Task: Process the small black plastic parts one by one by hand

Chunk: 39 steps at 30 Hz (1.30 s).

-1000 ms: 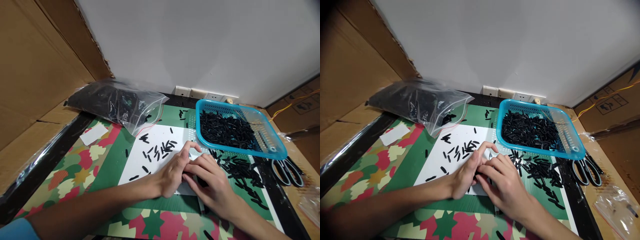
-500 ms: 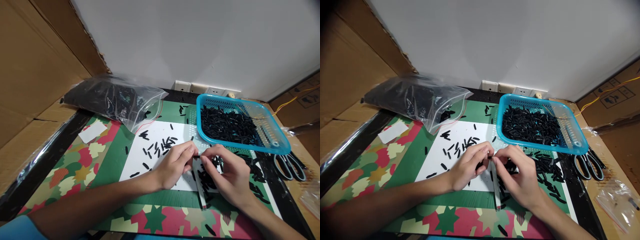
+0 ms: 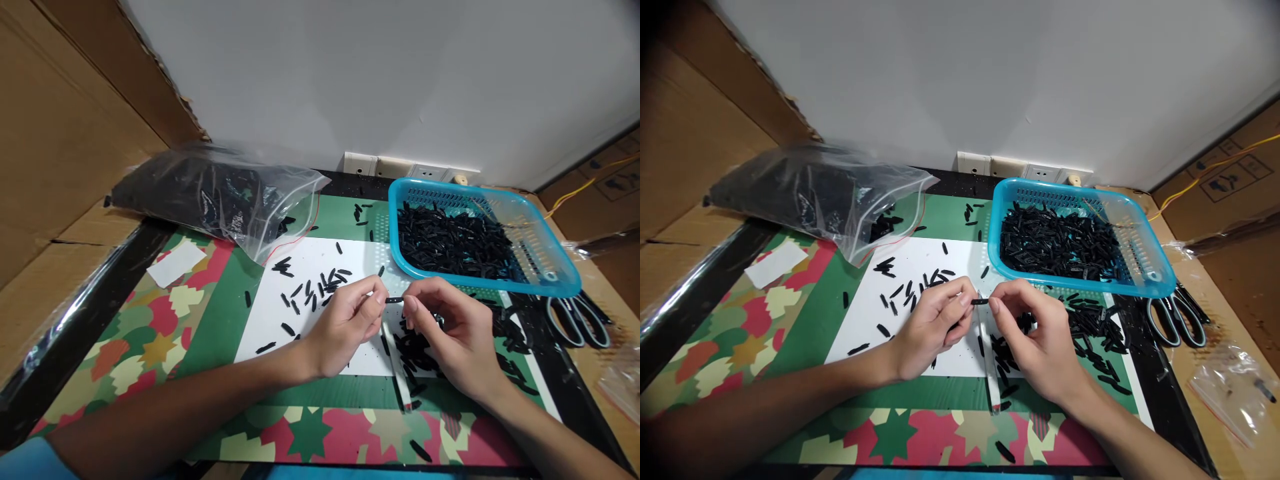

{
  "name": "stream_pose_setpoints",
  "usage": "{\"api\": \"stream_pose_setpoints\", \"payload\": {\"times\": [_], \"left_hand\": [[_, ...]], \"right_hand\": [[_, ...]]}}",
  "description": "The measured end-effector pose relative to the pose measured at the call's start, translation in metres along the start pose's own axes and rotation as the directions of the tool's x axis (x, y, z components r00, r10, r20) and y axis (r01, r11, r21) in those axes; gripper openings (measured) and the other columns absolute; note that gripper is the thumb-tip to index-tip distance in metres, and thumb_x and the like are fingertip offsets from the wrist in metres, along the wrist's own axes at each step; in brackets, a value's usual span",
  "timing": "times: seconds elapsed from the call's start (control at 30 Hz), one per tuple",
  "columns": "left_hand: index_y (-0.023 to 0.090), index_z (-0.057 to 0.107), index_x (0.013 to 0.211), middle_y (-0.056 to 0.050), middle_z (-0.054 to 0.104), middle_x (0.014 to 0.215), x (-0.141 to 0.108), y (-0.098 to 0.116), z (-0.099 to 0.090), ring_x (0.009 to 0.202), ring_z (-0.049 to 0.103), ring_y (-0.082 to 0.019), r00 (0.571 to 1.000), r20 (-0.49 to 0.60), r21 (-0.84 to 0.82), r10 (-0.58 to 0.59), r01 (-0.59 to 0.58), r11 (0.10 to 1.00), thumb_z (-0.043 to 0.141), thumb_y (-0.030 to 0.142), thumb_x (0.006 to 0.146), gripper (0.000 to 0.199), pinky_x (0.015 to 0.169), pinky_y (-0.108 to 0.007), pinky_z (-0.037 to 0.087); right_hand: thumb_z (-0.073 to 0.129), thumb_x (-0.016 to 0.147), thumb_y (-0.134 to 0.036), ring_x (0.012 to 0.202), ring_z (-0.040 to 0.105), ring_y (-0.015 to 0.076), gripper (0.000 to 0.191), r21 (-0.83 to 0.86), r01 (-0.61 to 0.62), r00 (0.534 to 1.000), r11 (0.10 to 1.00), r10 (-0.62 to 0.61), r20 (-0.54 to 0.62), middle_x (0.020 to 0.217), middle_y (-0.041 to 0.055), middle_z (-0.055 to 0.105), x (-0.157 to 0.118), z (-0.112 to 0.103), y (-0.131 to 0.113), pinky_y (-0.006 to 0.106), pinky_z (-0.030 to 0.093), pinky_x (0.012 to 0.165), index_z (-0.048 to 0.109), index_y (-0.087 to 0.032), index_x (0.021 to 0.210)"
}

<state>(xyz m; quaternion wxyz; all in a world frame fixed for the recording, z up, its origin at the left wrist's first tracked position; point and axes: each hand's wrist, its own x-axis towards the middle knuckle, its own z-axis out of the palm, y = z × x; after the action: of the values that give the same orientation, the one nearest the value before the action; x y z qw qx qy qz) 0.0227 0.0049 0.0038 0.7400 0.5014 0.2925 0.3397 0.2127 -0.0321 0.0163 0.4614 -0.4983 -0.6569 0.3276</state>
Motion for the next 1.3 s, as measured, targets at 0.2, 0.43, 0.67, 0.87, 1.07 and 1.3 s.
{"api": "stream_pose_setpoints", "payload": {"times": [0.2, 0.43, 0.67, 0.87, 1.07, 1.3], "left_hand": [[0.021, 0.046, 0.084, 0.01, 0.039, 0.059, 0.001, -0.002, -0.001, 0.044, 0.025, -0.004, 1.0, 0.003, -0.026, 0.019, -0.019, 0.999, 0.06, 0.055, 0.106, 0.043, 0.043, -0.019, 0.019], [0.021, 0.046, 0.084, 0.011, 0.036, 0.058, -0.001, -0.005, -0.003, 0.045, 0.024, -0.003, 1.0, -0.003, -0.039, -0.003, 0.003, 0.999, 0.063, 0.051, 0.106, 0.04, 0.045, -0.02, 0.017], [0.022, 0.046, 0.084, 0.011, 0.038, 0.057, -0.001, -0.005, -0.003, 0.043, 0.023, -0.003, 0.997, -0.059, -0.019, 0.043, -0.044, 0.999, 0.061, 0.05, 0.107, 0.039, 0.045, -0.021, 0.018], [0.021, 0.047, 0.086, 0.011, 0.041, 0.056, -0.001, -0.006, -0.003, 0.043, 0.025, -0.003, 0.994, -0.085, 0.013, 0.066, -0.065, 0.998, 0.058, 0.051, 0.109, 0.039, 0.046, -0.019, 0.022], [0.021, 0.047, 0.085, 0.011, 0.041, 0.056, 0.0, -0.007, -0.002, 0.043, 0.026, -0.003, 0.994, -0.08, -0.003, 0.077, -0.078, 0.997, 0.061, 0.049, 0.107, 0.039, 0.045, -0.018, 0.022], [0.021, 0.046, 0.084, 0.012, 0.039, 0.055, 0.003, -0.007, -0.003, 0.042, 0.025, -0.003, 0.994, -0.092, -0.061, 0.065, -0.071, 0.996, 0.065, 0.05, 0.105, 0.04, 0.042, -0.016, 0.022]], "right_hand": [[0.064, 0.105, -0.022, 0.068, 0.066, 0.0135, 0.005, -0.065, 0.058, 0.998, 0.996, -0.056, 0.027, 0.083, 0.0001, 0.072, -0.001, -0.001, 0.003, 0.023, 0.055, 0.06, 0.069, -0.022, 0.105], [0.064, 0.105, -0.019, 0.069, 0.067, 0.0128, 0.007, -0.09, 0.078, 0.996, 0.993, -0.074, 0.042, 0.085, -0.0006, 0.073, -0.002, 0.0, 0.004, 0.022, 0.055, 0.062, 0.069, -0.023, 0.108], [0.063, 0.105, -0.018, 0.059, 0.055, 0.0106, 0.015, -0.285, 0.244, 0.962, 0.927, -0.194, 0.191, 0.072, -0.003, 0.063, 0.006, -0.013, 0.009, 0.024, 0.043, 0.057, 0.063, -0.021, 0.09], [0.065, 0.105, -0.034, 0.066, 0.058, 0.0154, 0.028, -0.478, 0.291, 0.893, 0.829, -0.056, 0.447, 0.073, 0.0003, 0.063, 0.01, -0.017, 0.012, 0.028, 0.037, 0.062, 0.064, -0.02, 0.081], [0.062, 0.107, -0.029, 0.065, 0.056, 0.0147, 0.022, -0.437, 0.302, 0.9, 0.848, -0.103, 0.423, 0.073, 0.0002, 0.063, 0.008, -0.015, 0.01, 0.028, 0.036, 0.063, 0.067, -0.018, 0.088], [0.054, 0.106, -0.008, 0.089, 0.06, 0.0209, 0.026, -0.378, 0.581, 0.724, 0.721, -0.246, 0.644, 0.108, 0.0055, 0.071, 0.012, -0.029, 0.015, 0.031, 0.039, 0.069, 0.072, -0.024, 0.116]]}}
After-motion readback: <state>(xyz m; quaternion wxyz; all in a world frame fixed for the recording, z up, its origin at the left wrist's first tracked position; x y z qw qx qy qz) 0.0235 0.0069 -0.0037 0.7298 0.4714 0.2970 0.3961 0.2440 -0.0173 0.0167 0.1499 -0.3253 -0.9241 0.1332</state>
